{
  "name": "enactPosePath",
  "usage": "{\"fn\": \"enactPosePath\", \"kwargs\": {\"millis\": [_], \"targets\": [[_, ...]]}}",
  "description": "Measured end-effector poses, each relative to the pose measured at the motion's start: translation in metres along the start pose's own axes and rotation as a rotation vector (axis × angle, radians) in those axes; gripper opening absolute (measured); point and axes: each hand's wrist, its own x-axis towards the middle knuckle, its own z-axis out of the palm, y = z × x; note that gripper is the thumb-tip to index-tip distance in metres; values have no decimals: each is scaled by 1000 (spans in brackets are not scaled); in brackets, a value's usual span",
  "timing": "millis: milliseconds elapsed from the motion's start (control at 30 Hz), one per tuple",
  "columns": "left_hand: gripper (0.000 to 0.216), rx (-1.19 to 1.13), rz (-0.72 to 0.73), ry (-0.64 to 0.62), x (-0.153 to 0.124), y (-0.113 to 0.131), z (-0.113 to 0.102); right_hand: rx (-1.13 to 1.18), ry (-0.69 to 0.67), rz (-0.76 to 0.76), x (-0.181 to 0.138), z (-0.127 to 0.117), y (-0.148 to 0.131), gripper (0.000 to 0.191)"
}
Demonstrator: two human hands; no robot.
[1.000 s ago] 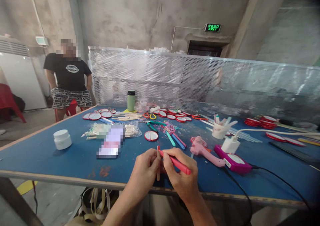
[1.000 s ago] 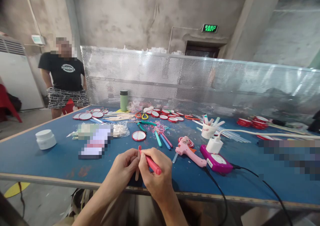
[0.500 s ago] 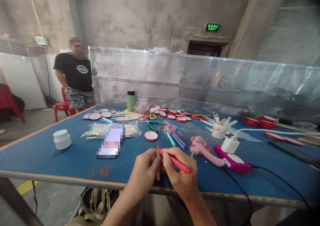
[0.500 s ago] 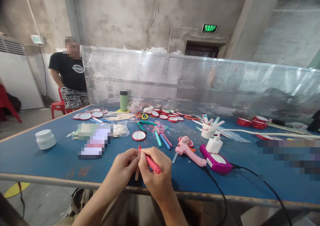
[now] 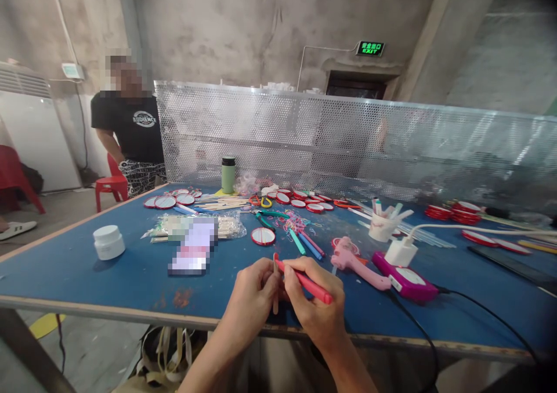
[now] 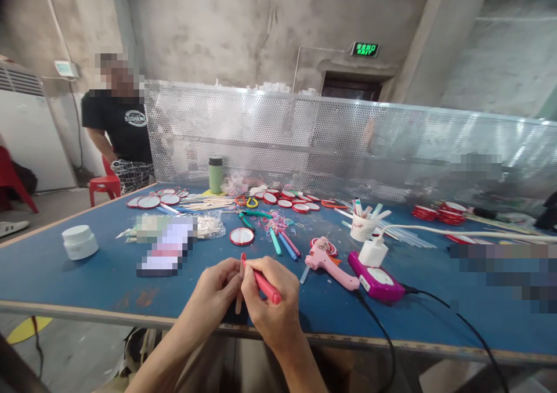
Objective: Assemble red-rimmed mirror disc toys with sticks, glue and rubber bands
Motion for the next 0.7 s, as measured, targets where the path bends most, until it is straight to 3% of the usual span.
{"fn": "enactPosePath", "kwargs": {"millis": [700], "targets": [[30,-126,-23,9,-1,9,1,-11,48,14,-2,-1,-1,14]]}}
